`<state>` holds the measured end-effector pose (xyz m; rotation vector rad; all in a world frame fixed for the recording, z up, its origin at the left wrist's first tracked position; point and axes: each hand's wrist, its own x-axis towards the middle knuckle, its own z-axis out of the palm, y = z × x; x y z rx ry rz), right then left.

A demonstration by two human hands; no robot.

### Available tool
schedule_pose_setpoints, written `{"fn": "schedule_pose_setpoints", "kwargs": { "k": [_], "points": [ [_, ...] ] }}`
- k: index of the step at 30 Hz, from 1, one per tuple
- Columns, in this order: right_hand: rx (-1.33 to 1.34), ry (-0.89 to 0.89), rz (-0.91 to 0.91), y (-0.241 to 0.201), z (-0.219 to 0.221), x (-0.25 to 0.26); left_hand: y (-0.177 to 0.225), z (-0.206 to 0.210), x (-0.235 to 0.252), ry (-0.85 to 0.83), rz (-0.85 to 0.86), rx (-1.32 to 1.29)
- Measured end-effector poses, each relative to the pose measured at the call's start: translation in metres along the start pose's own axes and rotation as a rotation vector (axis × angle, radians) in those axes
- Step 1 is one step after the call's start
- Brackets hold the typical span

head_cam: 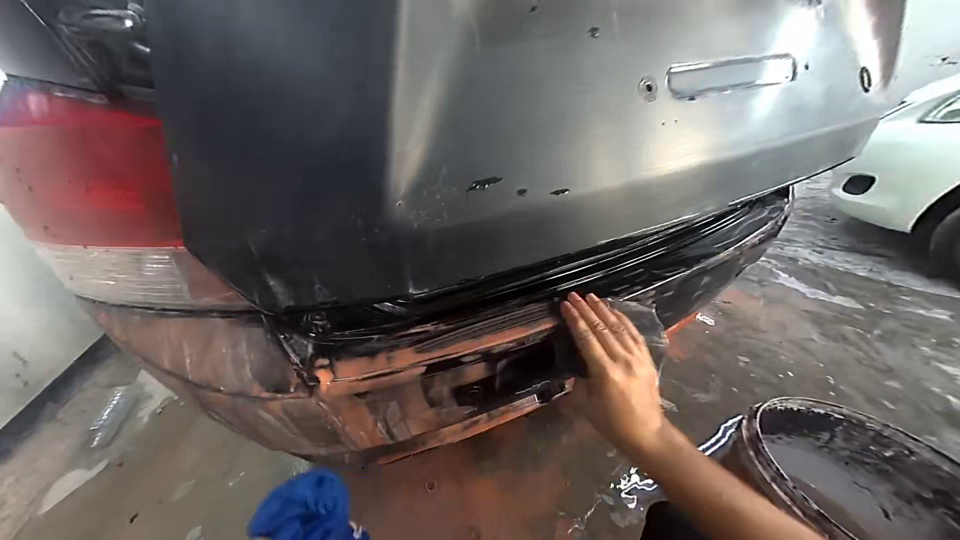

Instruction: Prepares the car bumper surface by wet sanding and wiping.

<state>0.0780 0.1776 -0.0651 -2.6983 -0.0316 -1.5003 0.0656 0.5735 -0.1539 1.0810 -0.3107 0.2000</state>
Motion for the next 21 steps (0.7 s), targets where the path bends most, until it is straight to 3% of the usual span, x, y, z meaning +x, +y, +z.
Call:
{"fn": "schedule_pose_setpoints", "kwargs": {
  "k": [2, 4, 5, 7, 10, 12, 14, 17, 19, 21],
  "points": [
    [0.070, -0.043, 0.097, -0.065, 0.003, 0.000, 0.046, 0.039, 0.032, 0.138, 0.249, 0.300],
    [0.169, -0.089, -0.028, -0.141, 0.010, 0.008, 0.069, 0.091, 0.078, 0.166, 0.611, 0.675],
    [0.214, -0.126, -0.138, -0.162, 0.011, 0.011, 0.071, 0.113, 0.102, 0.200, 0.786, 0.867],
    [0.241, -0.174, -0.270, -0.148, 0.009, 0.013, 0.062, 0.132, 0.133, 0.244, 0.958, 1.122],
    [0.138, -0.089, -0.134, -0.048, 0.002, 0.001, 0.047, 0.135, 0.145, 0.300, 0.984, 1.322],
    [0.039, -0.027, 0.025, -0.013, 0.004, -0.004, 0.041, 0.149, 0.147, 0.308, 0.987, 1.362],
    [0.083, -0.058, 0.107, -0.054, 0.008, -0.004, 0.040, 0.162, 0.145, 0.245, 0.937, 1.378],
    [0.215, -0.112, -0.105, -0.137, 0.019, 0.006, 0.048, 0.153, 0.147, 0.130, 0.924, 1.394],
    [0.232, -0.164, -0.284, -0.127, 0.018, 0.013, 0.061, 0.123, 0.143, 0.128, 0.951, 1.453],
    [0.210, -0.135, -0.284, -0.072, 0.013, 0.006, 0.075, 0.077, 0.126, 0.201, 0.934, 1.513]
  ]
}}
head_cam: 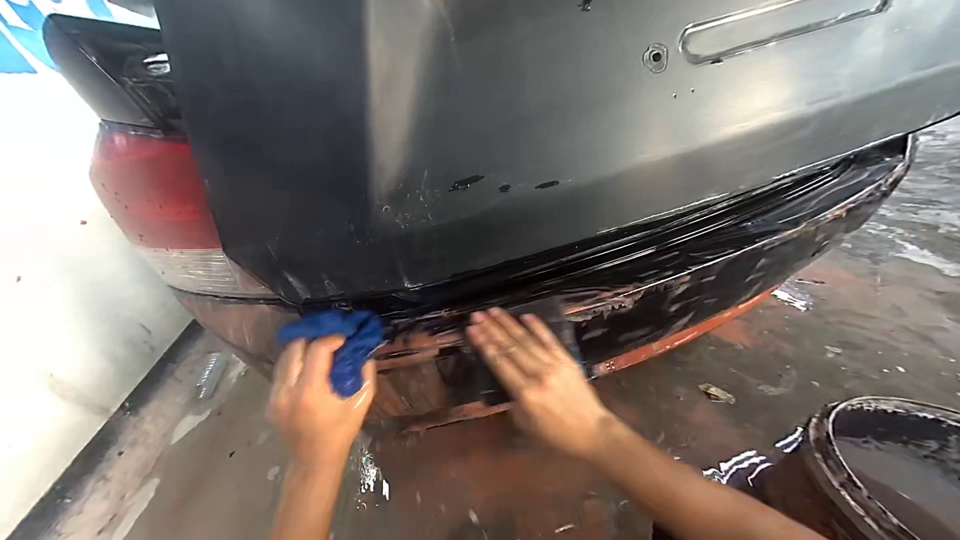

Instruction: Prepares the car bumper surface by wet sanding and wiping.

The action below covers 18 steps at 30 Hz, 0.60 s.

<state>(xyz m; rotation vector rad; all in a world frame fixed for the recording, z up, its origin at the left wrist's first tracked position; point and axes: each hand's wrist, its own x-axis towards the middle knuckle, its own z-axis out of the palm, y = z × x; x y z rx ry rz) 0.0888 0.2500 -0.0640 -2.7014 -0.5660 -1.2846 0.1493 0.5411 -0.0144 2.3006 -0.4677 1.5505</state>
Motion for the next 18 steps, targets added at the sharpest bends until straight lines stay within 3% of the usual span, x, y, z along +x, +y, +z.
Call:
{"fn": "schedule_pose_setpoints", "kwargs": {
  "k": [3, 6, 8, 10, 13, 16, 18],
  "points": [
    [-0.145, 0.169, 0.204, 0.056, -0.006, -0.038, -0.033, -0.027, -0.063, -0.089, -0.126, 0.053],
    [-0.050, 0.166, 0.369, -0.016, 0.016, -0.005, 0.000, -0.019, -0.142, -0.391, -0.389, -0.122],
    [0.002, 0.095, 0.273, -0.081, 0.038, 0.038, 0.038, 0.008, -0.189, -0.642, -0.521, -0.185],
    [0.057, -0.039, 0.085, -0.108, 0.043, 0.065, 0.068, 0.031, -0.240, -0.862, -0.515, -0.207],
    [0.039, -0.112, -0.061, -0.057, 0.022, 0.053, 0.064, 0.039, -0.280, -1.103, -0.442, -0.328],
    [-0.135, 0.088, 0.117, 0.035, -0.005, -0.012, 0.046, 0.024, -0.267, -1.114, -0.490, -0.381],
    [-0.238, 0.138, 0.293, 0.052, -0.007, -0.026, 0.040, 0.020, -0.251, -1.091, -0.559, -0.366]
  ]
}}
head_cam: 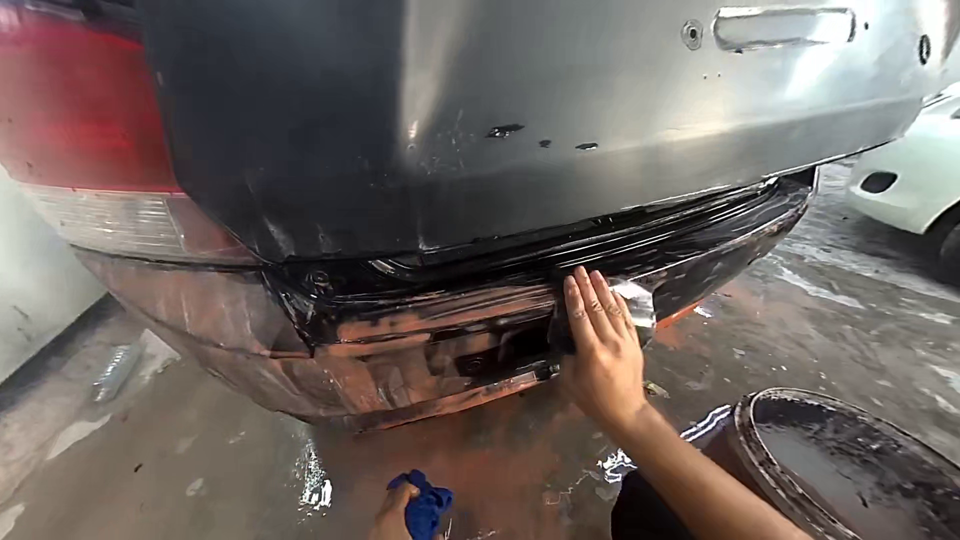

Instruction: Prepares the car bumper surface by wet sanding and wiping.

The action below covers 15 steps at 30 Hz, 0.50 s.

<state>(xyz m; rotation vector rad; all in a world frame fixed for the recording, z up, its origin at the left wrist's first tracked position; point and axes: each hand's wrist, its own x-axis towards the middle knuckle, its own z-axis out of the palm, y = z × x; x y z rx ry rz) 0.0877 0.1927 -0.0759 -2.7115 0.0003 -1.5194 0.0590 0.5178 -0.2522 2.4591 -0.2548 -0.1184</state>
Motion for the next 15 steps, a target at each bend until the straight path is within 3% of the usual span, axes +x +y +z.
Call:
{"fn": "schedule_pose_setpoints", "kwargs": {
  "k": [2, 5, 6, 8, 11, 13, 15],
  "points": [
    [0.063, -0.020, 0.100, -0.055, 0.001, 0.001, -0.003, 0.001, 0.009, 0.016, -0.013, -0.005],
    [0.184, -0.091, -0.101, -0.153, 0.004, 0.012, -0.003, 0.024, 0.021, -0.075, -0.020, -0.037],
    [0.214, -0.109, -0.196, -0.158, 0.003, 0.016, -0.002, 0.029, 0.022, -0.109, -0.024, -0.034],
    [0.247, -0.113, -0.297, -0.123, -0.002, 0.024, -0.007, 0.024, 0.023, -0.146, -0.012, -0.015],
    [0.190, 0.010, -0.181, -0.061, -0.001, 0.017, -0.012, 0.006, 0.017, -0.108, -0.022, -0.044],
    [0.169, -0.005, -0.085, -0.096, 0.004, 0.018, -0.003, 0.002, 0.021, -0.076, -0.031, -0.049],
    [0.192, -0.092, -0.089, -0.173, 0.012, 0.025, 0.005, 0.010, 0.026, -0.059, -0.019, -0.049]
  ]
}}
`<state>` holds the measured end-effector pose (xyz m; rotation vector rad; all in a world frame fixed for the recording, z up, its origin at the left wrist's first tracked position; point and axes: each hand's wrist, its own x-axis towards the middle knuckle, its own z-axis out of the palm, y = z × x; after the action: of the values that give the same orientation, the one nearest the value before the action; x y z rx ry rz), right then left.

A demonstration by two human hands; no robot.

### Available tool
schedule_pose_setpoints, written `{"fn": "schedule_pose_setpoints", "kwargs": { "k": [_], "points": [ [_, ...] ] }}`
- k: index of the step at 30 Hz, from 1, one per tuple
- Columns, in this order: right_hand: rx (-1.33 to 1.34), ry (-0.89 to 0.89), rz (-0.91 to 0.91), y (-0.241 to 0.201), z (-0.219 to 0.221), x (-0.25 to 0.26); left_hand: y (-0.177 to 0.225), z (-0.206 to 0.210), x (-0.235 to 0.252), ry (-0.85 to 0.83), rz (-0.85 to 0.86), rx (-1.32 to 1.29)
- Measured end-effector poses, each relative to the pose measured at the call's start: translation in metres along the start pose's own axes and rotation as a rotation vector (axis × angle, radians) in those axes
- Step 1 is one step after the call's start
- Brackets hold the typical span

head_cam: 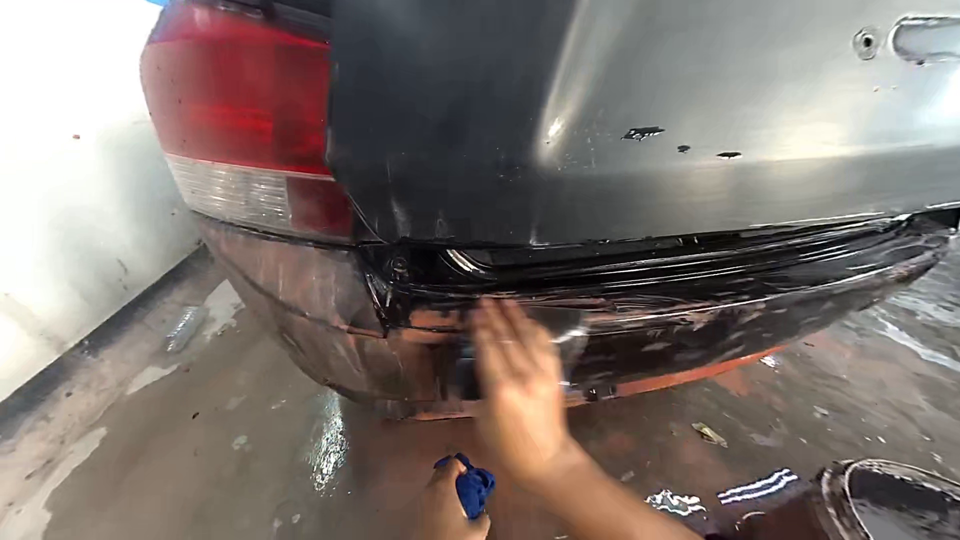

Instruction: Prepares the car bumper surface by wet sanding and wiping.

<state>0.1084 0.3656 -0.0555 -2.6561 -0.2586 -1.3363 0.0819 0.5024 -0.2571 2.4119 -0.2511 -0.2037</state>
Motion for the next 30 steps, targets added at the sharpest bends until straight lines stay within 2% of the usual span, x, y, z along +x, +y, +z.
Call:
{"fn": "schedule_pose_setpoints", "kwargs": {
  "k": [2, 3, 5, 7, 10, 12, 14, 17, 20, 22, 25, 27, 28, 30],
  "points": [
    [0.031, -0.092, -0.118, -0.042, 0.013, 0.017, 0.008, 0.011, -0.002, -0.010, 0.019, -0.037],
    [0.047, -0.151, -0.195, -0.039, 0.011, 0.023, 0.010, 0.012, -0.003, -0.021, 0.030, -0.057],
    [0.055, -0.193, -0.274, -0.005, -0.003, 0.023, 0.006, 0.006, -0.009, -0.043, 0.058, -0.092],
    [0.006, -0.095, -0.219, 0.020, -0.008, 0.010, -0.001, -0.005, -0.015, -0.021, 0.085, -0.160],
    [0.004, -0.061, -0.119, -0.020, 0.008, 0.012, 0.009, -0.011, -0.015, 0.009, 0.096, -0.297],
    [0.040, -0.140, -0.189, -0.038, 0.012, 0.022, 0.015, -0.012, -0.017, -0.009, 0.081, -0.313],
    [0.067, -0.188, -0.277, -0.013, -0.001, 0.025, 0.011, -0.012, -0.020, -0.008, 0.066, -0.333],
    [-0.007, -0.076, -0.241, 0.015, -0.009, 0.008, 0.003, -0.026, -0.030, 0.002, 0.091, -0.448],
    [-0.027, -0.106, -0.173, -0.031, 0.007, 0.019, 0.009, -0.027, -0.028, 0.075, 0.190, -0.548],
    [-0.011, -0.174, -0.246, -0.043, 0.012, 0.029, 0.021, -0.025, -0.027, 0.108, 0.219, -0.551],
    [0.036, -0.212, -0.320, 0.003, -0.010, 0.021, 0.027, -0.029, -0.034, 0.122, 0.252, -0.547],
    [-0.022, -0.118, -0.263, 0.031, -0.021, 0.005, 0.024, -0.038, -0.040, 0.144, 0.340, -0.574],
    [-0.045, -0.082, -0.227, 0.030, -0.022, 0.004, 0.026, -0.042, -0.042, 0.148, 0.385, -0.588],
    [-0.028, -0.107, -0.185, 0.002, -0.019, 0.009, 0.040, -0.049, -0.048, 0.165, 0.457, -0.601]
  ]
}}
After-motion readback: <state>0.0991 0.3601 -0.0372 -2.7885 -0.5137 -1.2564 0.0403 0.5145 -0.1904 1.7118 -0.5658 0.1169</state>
